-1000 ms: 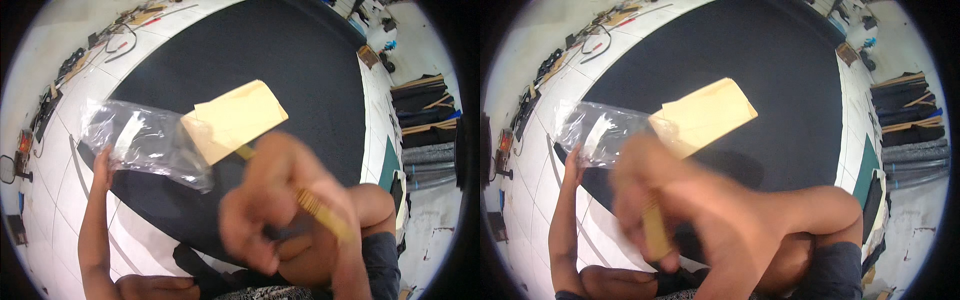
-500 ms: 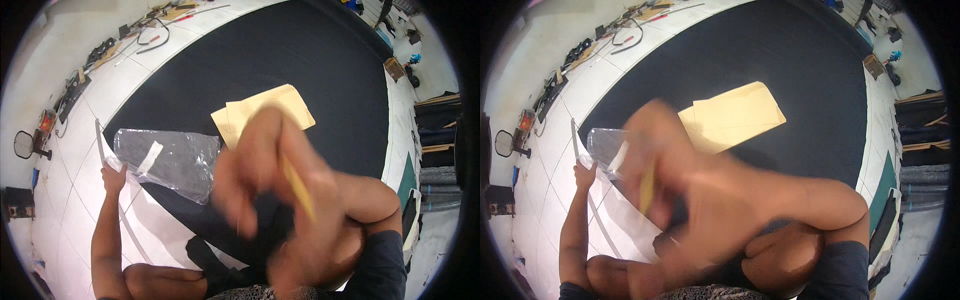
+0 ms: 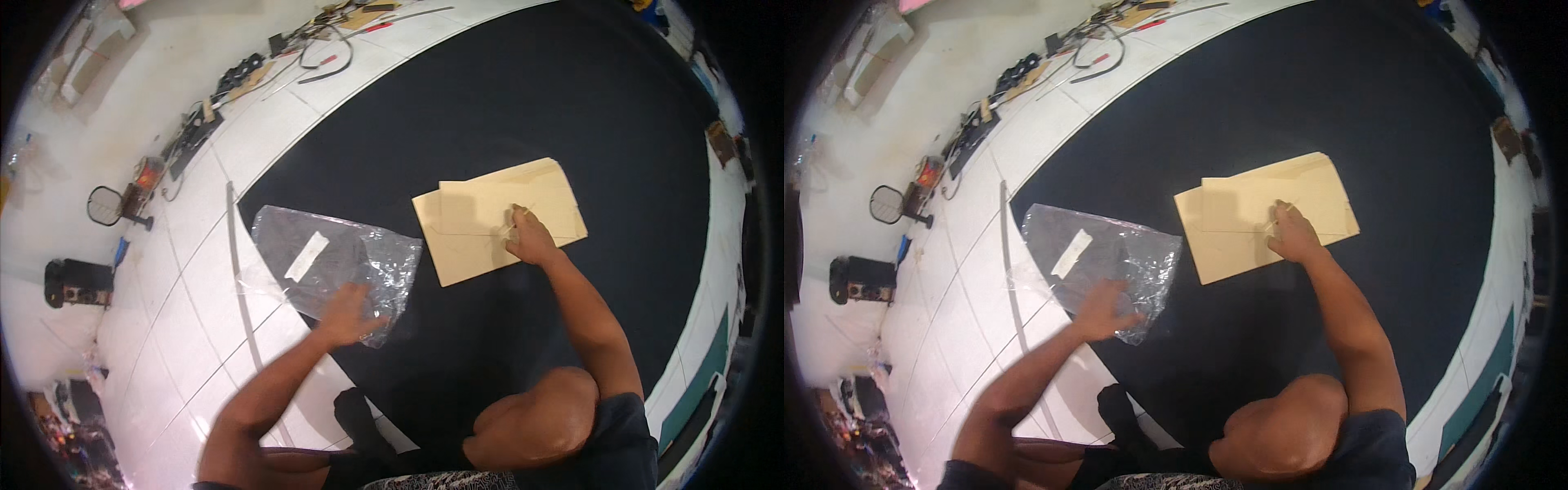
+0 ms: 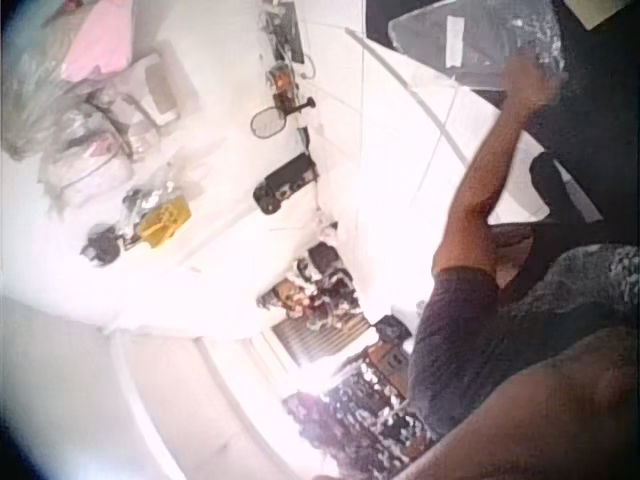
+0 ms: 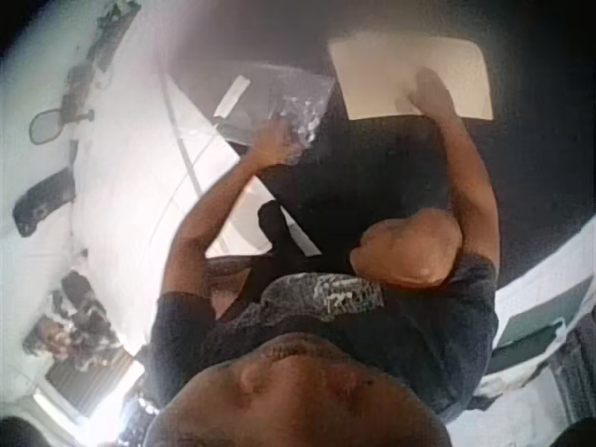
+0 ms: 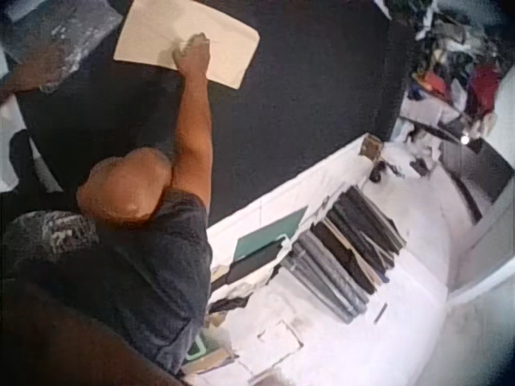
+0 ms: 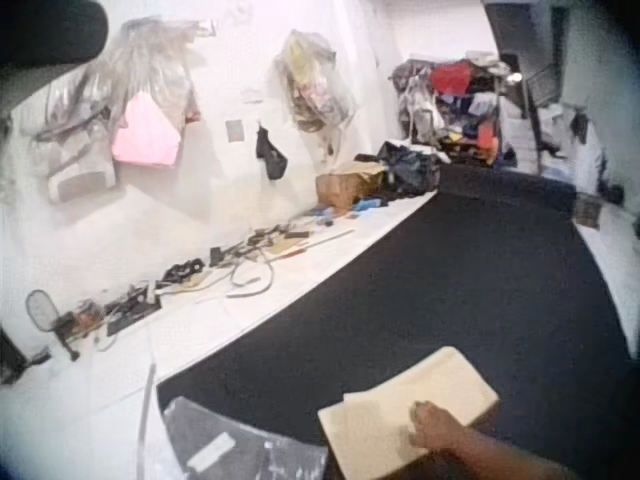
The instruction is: The person measures a piece of black material on the floor using a metal ruler and a pencil, removes paper templates from a plastic bag, and traces a template onto the material with a pencil.
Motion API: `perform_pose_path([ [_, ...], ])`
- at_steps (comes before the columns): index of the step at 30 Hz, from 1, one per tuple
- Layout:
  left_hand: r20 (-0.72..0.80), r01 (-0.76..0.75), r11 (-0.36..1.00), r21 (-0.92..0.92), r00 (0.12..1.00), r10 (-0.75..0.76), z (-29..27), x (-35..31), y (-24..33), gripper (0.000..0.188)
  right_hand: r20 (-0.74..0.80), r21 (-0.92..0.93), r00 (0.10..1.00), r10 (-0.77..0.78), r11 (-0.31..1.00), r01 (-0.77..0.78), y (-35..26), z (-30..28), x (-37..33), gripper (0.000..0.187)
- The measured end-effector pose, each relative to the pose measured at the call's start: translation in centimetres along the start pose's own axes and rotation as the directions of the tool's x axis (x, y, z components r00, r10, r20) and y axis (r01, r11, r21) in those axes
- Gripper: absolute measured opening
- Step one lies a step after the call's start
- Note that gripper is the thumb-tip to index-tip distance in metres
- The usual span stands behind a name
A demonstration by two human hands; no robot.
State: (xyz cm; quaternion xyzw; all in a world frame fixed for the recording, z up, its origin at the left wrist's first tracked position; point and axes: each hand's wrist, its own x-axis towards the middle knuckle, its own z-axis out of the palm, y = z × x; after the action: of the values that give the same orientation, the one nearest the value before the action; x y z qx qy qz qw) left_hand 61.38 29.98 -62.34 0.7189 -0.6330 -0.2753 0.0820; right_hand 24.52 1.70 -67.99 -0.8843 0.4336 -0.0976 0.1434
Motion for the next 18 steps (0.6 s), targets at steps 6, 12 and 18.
perform_pose_path([
  [6, -0.173, 0.273, 0.961, 0.055, 0.950, -0.260, 7.1, -0.5, 2.9, 0.079, 0.034, 0.094, 0.998, 0.054, 0.994, -0.057, -1.5, 2.8, -0.5, 0.058],
  [12, -0.309, 0.181, 0.976, -0.118, 0.928, -0.209, 9.9, -0.8, 1.2, 0.040, -0.134, 0.053, 0.892, 0.431, 0.902, -0.428, 2.9, -0.7, -1.8, 0.066],
  [18, -0.426, 0.170, 0.818, -0.550, 0.785, -0.450, 10.1, -1.5, -1.6, 0.016, -0.091, 0.057, 0.622, 0.778, 0.627, -0.777, 5.5, -4.5, -3.8, 0.075],
])
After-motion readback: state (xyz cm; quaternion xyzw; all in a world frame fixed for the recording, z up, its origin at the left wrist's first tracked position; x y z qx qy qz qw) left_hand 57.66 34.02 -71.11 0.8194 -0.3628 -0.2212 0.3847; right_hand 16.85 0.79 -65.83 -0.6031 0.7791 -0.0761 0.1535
